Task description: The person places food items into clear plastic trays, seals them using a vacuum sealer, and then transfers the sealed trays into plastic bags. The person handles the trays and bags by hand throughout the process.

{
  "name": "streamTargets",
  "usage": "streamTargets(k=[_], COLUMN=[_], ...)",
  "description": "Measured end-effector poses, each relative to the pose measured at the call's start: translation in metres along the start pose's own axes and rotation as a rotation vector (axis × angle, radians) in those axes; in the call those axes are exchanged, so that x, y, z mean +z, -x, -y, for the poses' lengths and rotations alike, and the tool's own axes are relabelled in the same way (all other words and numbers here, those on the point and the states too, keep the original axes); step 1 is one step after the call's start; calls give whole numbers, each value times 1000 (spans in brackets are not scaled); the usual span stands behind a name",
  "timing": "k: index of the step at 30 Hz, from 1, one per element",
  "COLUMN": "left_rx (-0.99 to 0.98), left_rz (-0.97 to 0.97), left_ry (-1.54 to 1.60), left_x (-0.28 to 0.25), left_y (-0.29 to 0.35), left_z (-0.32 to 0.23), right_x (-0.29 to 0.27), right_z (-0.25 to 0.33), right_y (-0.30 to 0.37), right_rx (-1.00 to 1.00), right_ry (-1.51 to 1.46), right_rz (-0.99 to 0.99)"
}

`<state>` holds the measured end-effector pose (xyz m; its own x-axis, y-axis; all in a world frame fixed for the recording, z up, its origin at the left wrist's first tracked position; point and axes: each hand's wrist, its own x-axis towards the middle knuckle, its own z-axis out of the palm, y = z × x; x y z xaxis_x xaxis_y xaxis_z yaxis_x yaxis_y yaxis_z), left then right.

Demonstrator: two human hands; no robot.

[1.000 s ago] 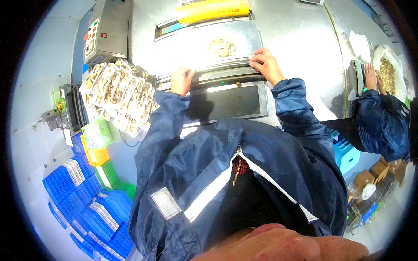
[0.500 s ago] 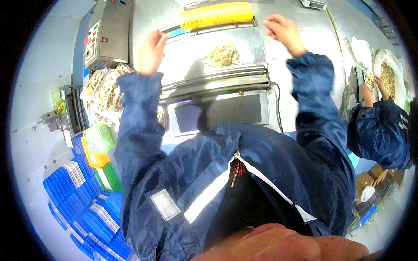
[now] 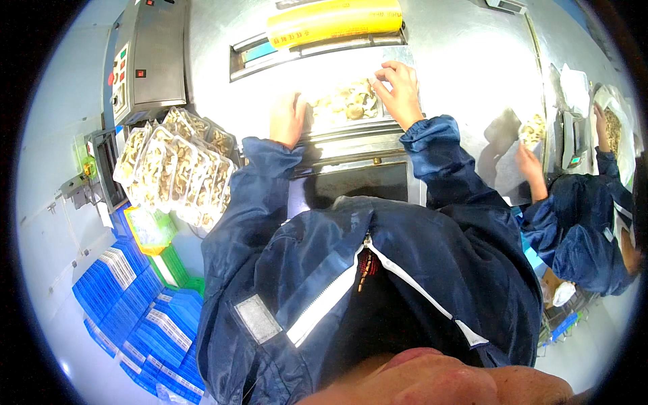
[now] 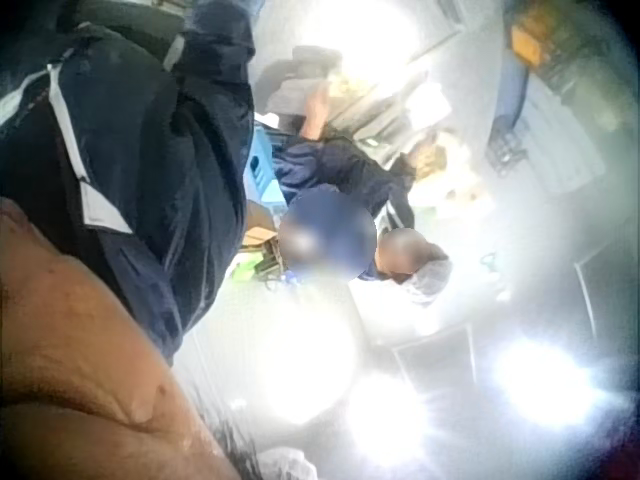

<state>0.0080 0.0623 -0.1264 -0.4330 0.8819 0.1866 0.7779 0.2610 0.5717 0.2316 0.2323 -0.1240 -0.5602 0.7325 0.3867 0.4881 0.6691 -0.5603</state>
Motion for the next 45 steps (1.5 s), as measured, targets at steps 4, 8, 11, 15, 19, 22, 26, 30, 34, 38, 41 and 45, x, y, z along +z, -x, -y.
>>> streamTargets(k=[4,8,11,15,19,22,26,30,34,38,41,45], left_rx=[-100,-158,-156,-398,-389,-292,-348,-290,-435,-815,-986,-928], left_rz=[-37,-117,-28,246,305,197,213,85,-77,157,129,176], left_ry=[75,254,240,89,86,243,66,25,189,675,1164,832], left_x=[4,39,35,17,-21,-58,-49,-30,-14,-7,3,12], left_y=[5,6,1,9,63,125,207,209,216,226,232,230], left_z=[-7,23,19,6,-26,-89,-99,-94,-87,-58,-42,-42], right_x=[1,24,31,22,-32,-73,-113,-101,-80,-65,-61,-34], right_z=[11,0,-12,-16,23,52,98,97,82,67,68,59], right_y=[5,13,16,26,58,121,202,212,223,238,239,249], right_rx=[428,356,340,350,278,293,384,515,740,666,415,474], right_ry=[-443,-396,-440,-454,-337,-315,-405,-280,-263,-279,-191,-267], right_rz=[222,174,189,382,550,499,409,279,245,279,61,-44])
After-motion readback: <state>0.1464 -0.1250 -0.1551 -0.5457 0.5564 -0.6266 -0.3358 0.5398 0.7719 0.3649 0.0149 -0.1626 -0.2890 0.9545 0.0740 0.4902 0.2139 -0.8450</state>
